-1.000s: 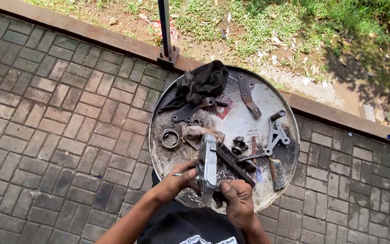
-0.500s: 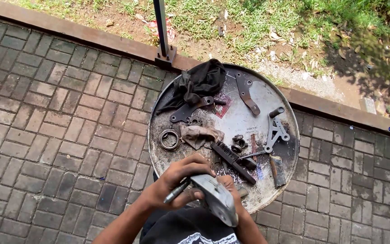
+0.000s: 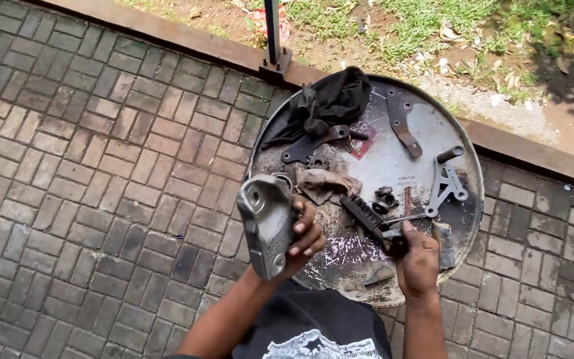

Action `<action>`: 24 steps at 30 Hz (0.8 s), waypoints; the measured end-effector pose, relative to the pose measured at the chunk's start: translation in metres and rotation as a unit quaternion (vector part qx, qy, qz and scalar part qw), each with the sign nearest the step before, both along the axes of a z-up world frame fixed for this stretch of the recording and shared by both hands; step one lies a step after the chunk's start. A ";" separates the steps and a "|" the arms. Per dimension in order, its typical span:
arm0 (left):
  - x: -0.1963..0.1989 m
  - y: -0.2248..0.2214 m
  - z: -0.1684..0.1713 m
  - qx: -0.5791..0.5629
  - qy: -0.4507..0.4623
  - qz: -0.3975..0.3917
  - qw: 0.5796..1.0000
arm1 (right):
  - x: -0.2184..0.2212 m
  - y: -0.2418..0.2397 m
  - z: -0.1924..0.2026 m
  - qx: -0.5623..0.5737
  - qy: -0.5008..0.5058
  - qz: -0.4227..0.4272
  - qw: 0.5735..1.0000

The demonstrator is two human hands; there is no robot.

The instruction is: Cleaning a complex small metal mechanical part using a cloth on a makeshift outdoor workbench.

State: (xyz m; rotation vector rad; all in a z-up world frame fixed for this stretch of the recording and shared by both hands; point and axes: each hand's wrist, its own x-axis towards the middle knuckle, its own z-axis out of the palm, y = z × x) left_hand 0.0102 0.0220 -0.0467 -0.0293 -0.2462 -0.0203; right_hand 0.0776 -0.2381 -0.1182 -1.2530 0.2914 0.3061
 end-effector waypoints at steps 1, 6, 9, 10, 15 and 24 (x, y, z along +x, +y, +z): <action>0.001 -0.003 -0.002 0.001 0.001 0.003 1.000 | -0.006 0.009 0.010 0.001 0.001 0.003 1.000; 0.006 -0.017 -0.004 -0.058 0.037 -0.076 0.995 | -0.024 0.036 0.024 -0.170 -0.116 0.167 0.964; 0.005 -0.020 0.010 -0.036 0.068 -0.082 0.994 | -0.031 0.047 0.030 -0.221 -0.127 0.201 0.946; 0.005 -0.021 0.012 -0.036 0.069 -0.083 0.993 | -0.033 0.050 0.034 -0.221 -0.125 0.201 0.946; 0.007 -0.025 0.011 -0.024 0.049 -0.085 0.995 | -0.034 0.047 0.031 -0.270 -0.105 0.299 0.909; 0.009 -0.025 0.009 0.032 0.055 -0.099 0.993 | -0.034 0.051 0.037 -0.188 -0.192 0.309 0.912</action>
